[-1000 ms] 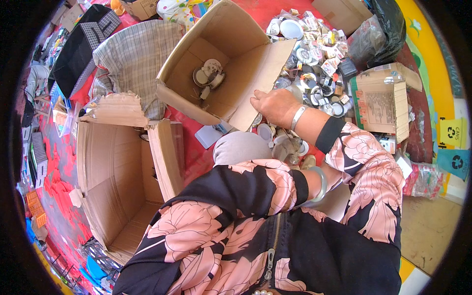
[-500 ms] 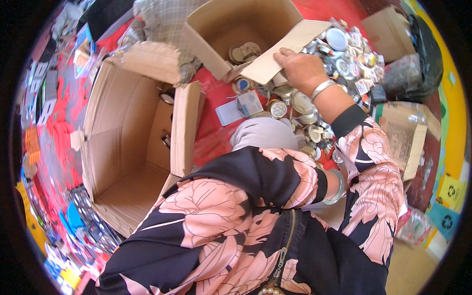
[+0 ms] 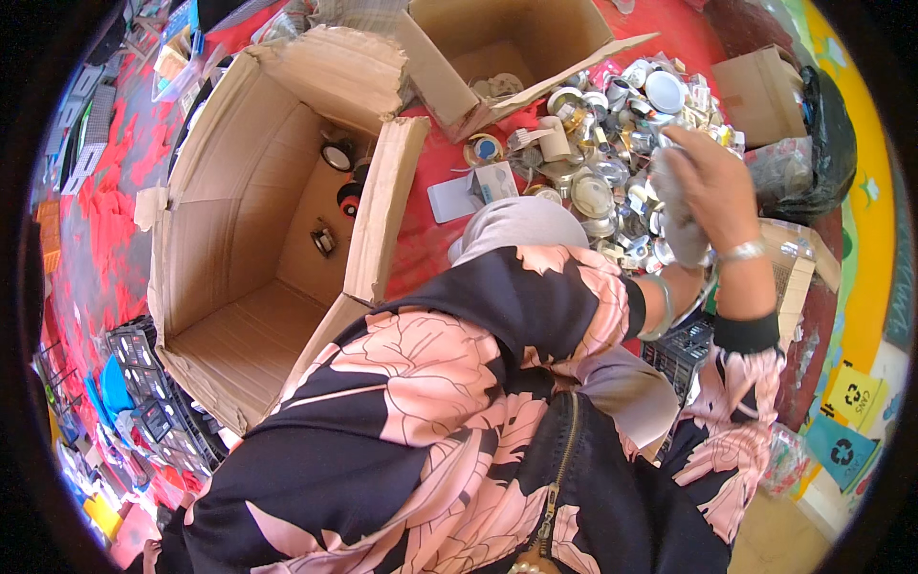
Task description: The person wipes ceramic items and light fixtures with a cloth by hand before placing them into a box.
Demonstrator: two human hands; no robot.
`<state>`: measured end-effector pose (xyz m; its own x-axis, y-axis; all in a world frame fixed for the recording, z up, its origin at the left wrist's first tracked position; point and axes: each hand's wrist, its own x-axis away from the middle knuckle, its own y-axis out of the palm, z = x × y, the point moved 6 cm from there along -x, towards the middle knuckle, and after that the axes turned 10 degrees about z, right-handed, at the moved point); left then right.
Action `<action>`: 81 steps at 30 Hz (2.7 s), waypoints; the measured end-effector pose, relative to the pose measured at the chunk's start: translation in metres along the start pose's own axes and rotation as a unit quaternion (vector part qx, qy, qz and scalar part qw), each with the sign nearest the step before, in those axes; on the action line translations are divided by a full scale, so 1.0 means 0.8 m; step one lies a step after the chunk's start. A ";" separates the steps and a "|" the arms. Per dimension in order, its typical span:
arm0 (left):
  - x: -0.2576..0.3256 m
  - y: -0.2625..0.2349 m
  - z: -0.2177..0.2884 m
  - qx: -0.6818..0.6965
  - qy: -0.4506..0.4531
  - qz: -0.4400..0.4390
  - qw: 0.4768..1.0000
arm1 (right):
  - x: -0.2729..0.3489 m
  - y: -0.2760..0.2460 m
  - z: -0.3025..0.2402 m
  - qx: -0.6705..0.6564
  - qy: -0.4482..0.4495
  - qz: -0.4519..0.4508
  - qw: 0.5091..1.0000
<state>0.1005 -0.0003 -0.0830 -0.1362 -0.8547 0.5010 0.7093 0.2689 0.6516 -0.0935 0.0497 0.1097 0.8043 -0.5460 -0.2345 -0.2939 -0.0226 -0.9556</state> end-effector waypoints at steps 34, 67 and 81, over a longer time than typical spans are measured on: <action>0.044 0.099 0.072 0.146 -0.020 -0.164 0.975 | 0.305 -0.085 0.093 0.029 0.276 0.376 0.884; 0.057 0.093 0.074 -0.012 -0.038 -0.125 0.991 | 0.342 -0.077 0.151 -0.043 0.448 0.400 0.798; 0.074 0.111 0.078 -0.125 0.048 -0.219 0.966 | 0.395 -0.094 0.196 -0.031 0.524 0.524 0.671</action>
<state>0.1125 0.0004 0.0399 -0.4061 -0.9022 0.1454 0.7444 -0.2343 0.6253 0.2634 0.0100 0.0794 -0.6548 -0.5778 -0.4872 -0.4615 0.8161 -0.3477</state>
